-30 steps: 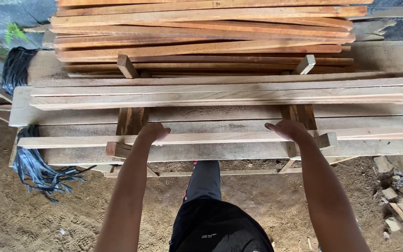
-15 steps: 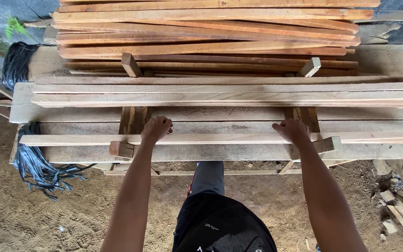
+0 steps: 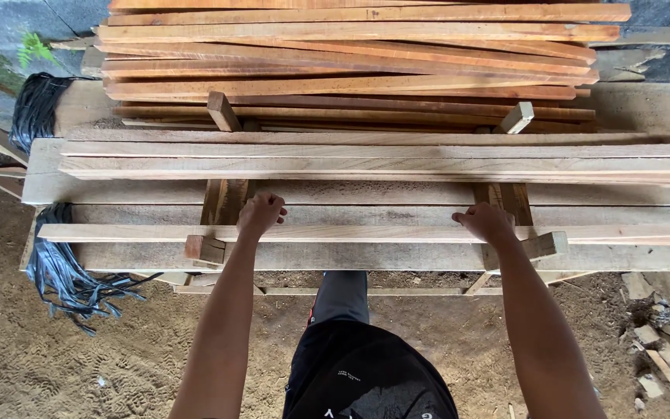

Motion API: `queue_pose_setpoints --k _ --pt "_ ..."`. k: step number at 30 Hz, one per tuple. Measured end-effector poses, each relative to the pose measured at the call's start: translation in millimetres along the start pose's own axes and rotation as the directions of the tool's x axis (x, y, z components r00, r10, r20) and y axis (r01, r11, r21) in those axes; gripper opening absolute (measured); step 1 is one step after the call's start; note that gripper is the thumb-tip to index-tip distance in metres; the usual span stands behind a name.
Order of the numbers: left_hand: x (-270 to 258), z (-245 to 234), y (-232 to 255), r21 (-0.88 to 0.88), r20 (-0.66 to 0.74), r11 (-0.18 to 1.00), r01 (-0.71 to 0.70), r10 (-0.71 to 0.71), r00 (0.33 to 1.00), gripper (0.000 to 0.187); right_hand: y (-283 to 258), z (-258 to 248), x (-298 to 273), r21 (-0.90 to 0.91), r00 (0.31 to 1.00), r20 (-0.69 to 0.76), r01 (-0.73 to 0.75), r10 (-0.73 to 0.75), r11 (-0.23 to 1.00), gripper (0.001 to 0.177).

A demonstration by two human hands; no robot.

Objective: Organizing thin wooden planks into a stack and securing them with ties.

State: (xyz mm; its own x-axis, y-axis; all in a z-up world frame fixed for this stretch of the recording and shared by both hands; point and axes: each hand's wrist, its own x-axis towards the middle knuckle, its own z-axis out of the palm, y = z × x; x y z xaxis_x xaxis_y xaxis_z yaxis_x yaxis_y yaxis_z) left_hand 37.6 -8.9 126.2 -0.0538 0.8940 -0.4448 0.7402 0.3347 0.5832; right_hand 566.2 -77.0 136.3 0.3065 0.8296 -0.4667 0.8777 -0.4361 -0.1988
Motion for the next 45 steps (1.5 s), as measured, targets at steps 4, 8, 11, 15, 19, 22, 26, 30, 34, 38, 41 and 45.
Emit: queue_pose_setpoints --k 4,8,11,15,19,22,26,30,34,38,41,45 --pt "2.3 1.4 -1.7 -0.089 -0.049 0.996 -0.022 0.017 0.999 0.035 -13.7 -12.0 -12.0 -0.041 0.999 0.028 -0.016 0.017 0.999 0.038" --pt "32.8 16.5 -18.6 -0.159 -0.072 0.985 0.061 -0.073 0.995 0.037 -25.0 -17.6 -9.6 -0.023 0.999 0.048 0.011 -0.010 1.000 0.036" --pt "69.7 28.8 -36.8 -0.416 -0.122 0.907 0.063 -0.124 0.985 0.036 -16.3 -5.4 27.7 0.039 0.998 0.039 0.044 -0.046 0.998 0.046" --pt "114.5 44.5 -45.5 -0.811 -0.259 0.585 -0.005 -0.351 0.900 0.095 -22.2 8.5 74.6 0.788 0.972 -0.069 -0.085 0.224 0.610 0.058" --pt "51.3 13.2 26.8 -0.906 -0.167 0.424 -0.001 -0.355 0.920 0.104 -27.8 9.5 106.0 0.970 0.947 0.040 -0.114 0.319 0.216 0.097" --pt "43.5 8.6 39.8 -0.935 -0.055 0.349 0.059 -0.308 0.950 0.099 -39.4 8.1 102.4 0.983 0.939 0.184 -0.179 0.291 -0.042 0.091" --pt "54.3 22.2 31.3 -0.939 -0.107 0.344 -0.020 -0.237 0.966 0.091 -52.5 0.6 69.1 0.976 0.971 0.133 -0.093 0.200 -0.196 0.089" --pt "76.7 44.0 -1.4 -0.921 -0.164 0.382 -0.076 -0.204 0.965 0.082 -41.6 10.5 71.4 0.994 0.986 0.068 -0.055 0.154 -0.091 0.079" --pt "82.4 48.2 -3.3 -0.911 -0.186 0.402 -0.098 -0.187 0.965 0.086 -44.8 12.4 69.6 0.992 0.992 0.021 -0.005 0.125 -0.127 0.080" --pt "89.0 49.5 -5.5 -0.926 -0.182 0.365 -0.097 -0.205 0.962 0.091 -41.4 16.7 80.9 0.975 0.992 0.026 0.002 0.123 -0.222 0.073" --pt "89.7 52.7 -7.0 -0.935 -0.169 0.345 -0.084 -0.224 0.960 0.090 -38.2 20.8 82.7 0.969 0.991 0.043 -0.011 0.124 -0.246 0.073" --pt "87.7 49.2 -1.6 -0.946 -0.162 0.312 -0.084 -0.231 0.959 0.087 -34.6 25.1 89.0 0.965 0.994 0.036 -0.008 0.103 -0.261 0.073"
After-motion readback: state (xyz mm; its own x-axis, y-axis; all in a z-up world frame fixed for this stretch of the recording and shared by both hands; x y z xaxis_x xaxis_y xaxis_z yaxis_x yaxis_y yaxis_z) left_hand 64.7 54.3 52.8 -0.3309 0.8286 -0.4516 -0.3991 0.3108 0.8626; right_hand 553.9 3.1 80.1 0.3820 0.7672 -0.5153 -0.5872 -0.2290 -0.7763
